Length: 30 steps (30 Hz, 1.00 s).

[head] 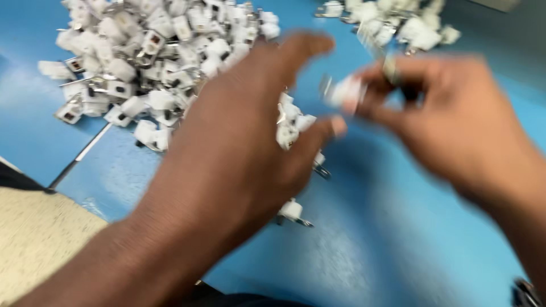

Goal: The person picks white plastic component housings one at a time from a pile on a blue workbench, uses tweezers to insert small metal contacts into each housing, and sets the assembled parts aside. At the end, the person scoops the assembled parts into a large plastic-lined bin.

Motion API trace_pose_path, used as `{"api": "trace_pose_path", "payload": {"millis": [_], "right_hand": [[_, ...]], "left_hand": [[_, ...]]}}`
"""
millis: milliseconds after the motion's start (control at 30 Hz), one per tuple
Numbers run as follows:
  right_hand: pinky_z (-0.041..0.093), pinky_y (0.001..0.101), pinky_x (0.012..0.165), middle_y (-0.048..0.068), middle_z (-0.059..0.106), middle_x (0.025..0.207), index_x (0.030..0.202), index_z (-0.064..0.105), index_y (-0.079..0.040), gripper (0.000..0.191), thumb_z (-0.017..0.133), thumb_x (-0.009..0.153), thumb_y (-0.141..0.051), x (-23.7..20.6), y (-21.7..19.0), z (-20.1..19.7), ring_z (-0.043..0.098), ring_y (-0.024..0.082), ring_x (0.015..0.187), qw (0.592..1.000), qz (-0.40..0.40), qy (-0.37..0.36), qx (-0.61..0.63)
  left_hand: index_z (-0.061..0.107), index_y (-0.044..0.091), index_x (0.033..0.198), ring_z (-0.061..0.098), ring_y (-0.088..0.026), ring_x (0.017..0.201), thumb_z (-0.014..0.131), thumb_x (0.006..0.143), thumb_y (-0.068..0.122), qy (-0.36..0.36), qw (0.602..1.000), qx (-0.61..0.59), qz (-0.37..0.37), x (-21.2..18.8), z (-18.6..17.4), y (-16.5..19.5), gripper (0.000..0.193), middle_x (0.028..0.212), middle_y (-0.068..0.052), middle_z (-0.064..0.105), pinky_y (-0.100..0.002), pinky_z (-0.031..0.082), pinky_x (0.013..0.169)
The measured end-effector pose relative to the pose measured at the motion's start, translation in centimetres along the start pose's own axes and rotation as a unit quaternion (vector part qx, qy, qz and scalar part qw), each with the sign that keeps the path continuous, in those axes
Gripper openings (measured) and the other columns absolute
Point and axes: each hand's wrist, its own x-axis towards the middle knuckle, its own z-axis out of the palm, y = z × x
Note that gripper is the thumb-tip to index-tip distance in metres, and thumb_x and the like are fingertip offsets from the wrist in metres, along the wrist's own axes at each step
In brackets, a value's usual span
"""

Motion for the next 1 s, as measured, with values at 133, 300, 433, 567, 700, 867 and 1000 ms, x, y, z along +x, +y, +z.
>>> {"api": "trace_pose_path", "payload": {"millis": [133, 300, 433, 567, 700, 867, 1000], "right_hand": [[0.047, 0.0378, 0.062, 0.018, 0.073, 0.089, 0.121, 0.079, -0.018, 0.043, 0.091, 0.08, -0.02, -10.0, 3.0, 0.8, 0.052, 0.017, 0.071, 0.967, 0.25, -0.039, 0.013], [0.061, 0.0374, 0.088, 0.013, 0.078, 0.102, 0.119, 0.078, -0.007, 0.032, 0.077, 0.087, -0.007, -14.0, 9.5, -0.7, 0.079, 0.021, 0.09, 0.947, 0.291, 0.134, -0.023], [0.055, 0.0434, 0.1, 0.014, 0.082, 0.096, 0.114, 0.081, -0.007, 0.031, 0.081, 0.083, -0.01, -15.2, 13.4, -5.7, 0.077, 0.024, 0.097, 0.921, 0.283, 0.063, -0.261], [0.061, 0.0346, 0.099, 0.003, 0.075, 0.094, 0.109, 0.083, -0.02, 0.035, 0.087, 0.076, -0.03, -14.9, 12.7, -6.7, 0.076, 0.015, 0.093, 0.903, 0.233, -0.037, -0.359], [0.062, 0.0277, 0.088, -0.005, 0.073, 0.103, 0.111, 0.083, -0.027, 0.032, 0.08, 0.081, -0.039, -12.8, 10.0, -6.3, 0.074, 0.008, 0.088, 0.851, 0.261, -0.13, -0.436], [0.061, 0.032, 0.078, -0.005, 0.078, 0.108, 0.106, 0.085, -0.025, 0.025, 0.077, 0.088, -0.039, -10.6, 5.3, -5.3, 0.072, 0.016, 0.082, 0.874, 0.293, -0.081, -0.379], [0.059, 0.0321, 0.074, -0.005, 0.079, 0.106, 0.109, 0.083, -0.027, 0.024, 0.073, 0.093, -0.043, -9.9, 3.3, -3.8, 0.073, 0.018, 0.077, 0.854, 0.305, -0.112, -0.406]], "left_hand": [[0.073, 0.021, 0.115, 0.073, -0.023, 0.086, 0.073, 0.088, 0.042, -0.255, 0.933, -0.088, -0.239, 0.1, 0.7, 2.2, 0.033, 0.098, -0.006, 0.081, -0.041, 0.058, 0.076], [0.082, 0.012, 0.099, 0.073, -0.014, 0.08, 0.076, 0.083, 0.037, -0.33, 0.886, -0.205, -0.252, -0.8, 0.7, 3.2, 0.03, 0.084, -0.003, 0.083, -0.034, 0.061, 0.074], [0.082, 0.012, 0.099, 0.076, -0.015, 0.075, 0.076, 0.081, 0.034, -0.343, 0.877, -0.187, -0.28, -2.1, 1.0, 6.3, 0.029, 0.081, -0.006, 0.083, -0.034, 0.061, 0.073], [0.081, 0.012, 0.101, 0.077, -0.013, 0.077, 0.076, 0.081, 0.033, -0.32, 0.887, -0.211, -0.258, -1.8, 1.6, 6.9, 0.03, 0.083, -0.005, 0.083, -0.033, 0.061, 0.074], [0.082, 0.011, 0.102, 0.074, -0.013, 0.083, 0.077, 0.082, 0.034, -0.297, 0.891, -0.247, -0.238, -2.4, 2.4, 6.6, 0.031, 0.087, -0.005, 0.083, -0.031, 0.06, 0.076], [0.083, 0.009, 0.103, 0.077, -0.014, 0.085, 0.078, 0.082, 0.034, -0.28, 0.884, -0.288, -0.24, -2.8, 3.1, 5.9, 0.033, 0.09, -0.006, 0.082, -0.031, 0.061, 0.078], [0.082, 0.009, 0.104, 0.075, -0.013, 0.086, 0.079, 0.083, 0.034, -0.254, 0.893, -0.299, -0.218, -2.7, 2.6, 4.8, 0.033, 0.09, -0.005, 0.085, -0.03, 0.062, 0.078]]}}
